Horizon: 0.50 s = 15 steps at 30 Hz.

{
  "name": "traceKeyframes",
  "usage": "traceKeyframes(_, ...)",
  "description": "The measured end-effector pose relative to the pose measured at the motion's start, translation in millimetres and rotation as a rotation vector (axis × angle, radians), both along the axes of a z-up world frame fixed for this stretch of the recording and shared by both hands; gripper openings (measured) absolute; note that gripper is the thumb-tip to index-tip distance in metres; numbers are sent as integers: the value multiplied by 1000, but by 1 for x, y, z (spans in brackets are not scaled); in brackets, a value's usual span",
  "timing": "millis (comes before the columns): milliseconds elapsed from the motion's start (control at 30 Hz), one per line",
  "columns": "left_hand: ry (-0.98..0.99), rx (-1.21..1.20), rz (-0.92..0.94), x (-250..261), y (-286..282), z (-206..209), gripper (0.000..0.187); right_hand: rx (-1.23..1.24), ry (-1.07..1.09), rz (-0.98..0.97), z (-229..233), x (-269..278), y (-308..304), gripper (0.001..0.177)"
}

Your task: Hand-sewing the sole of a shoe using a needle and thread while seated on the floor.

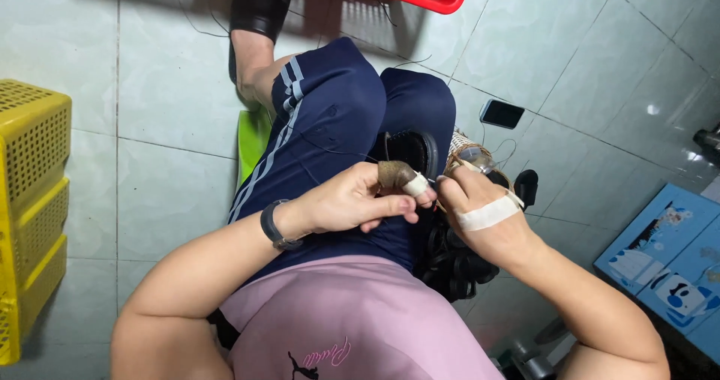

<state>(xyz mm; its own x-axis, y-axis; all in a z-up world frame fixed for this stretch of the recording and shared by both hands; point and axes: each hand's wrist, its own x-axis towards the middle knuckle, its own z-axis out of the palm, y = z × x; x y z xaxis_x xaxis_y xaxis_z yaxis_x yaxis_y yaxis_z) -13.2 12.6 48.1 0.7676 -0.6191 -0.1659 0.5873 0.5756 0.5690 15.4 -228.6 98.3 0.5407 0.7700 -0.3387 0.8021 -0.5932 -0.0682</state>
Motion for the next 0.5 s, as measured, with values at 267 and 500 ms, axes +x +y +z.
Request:
traceKeyframes(267,-277,579,207,-21,-32,-50,44,174,45,-144,19,-7,16,36)
traceKeyframes(500,-844,962,323,-12,-18,-19,31,-489,310,-230,98,9,-7,77)
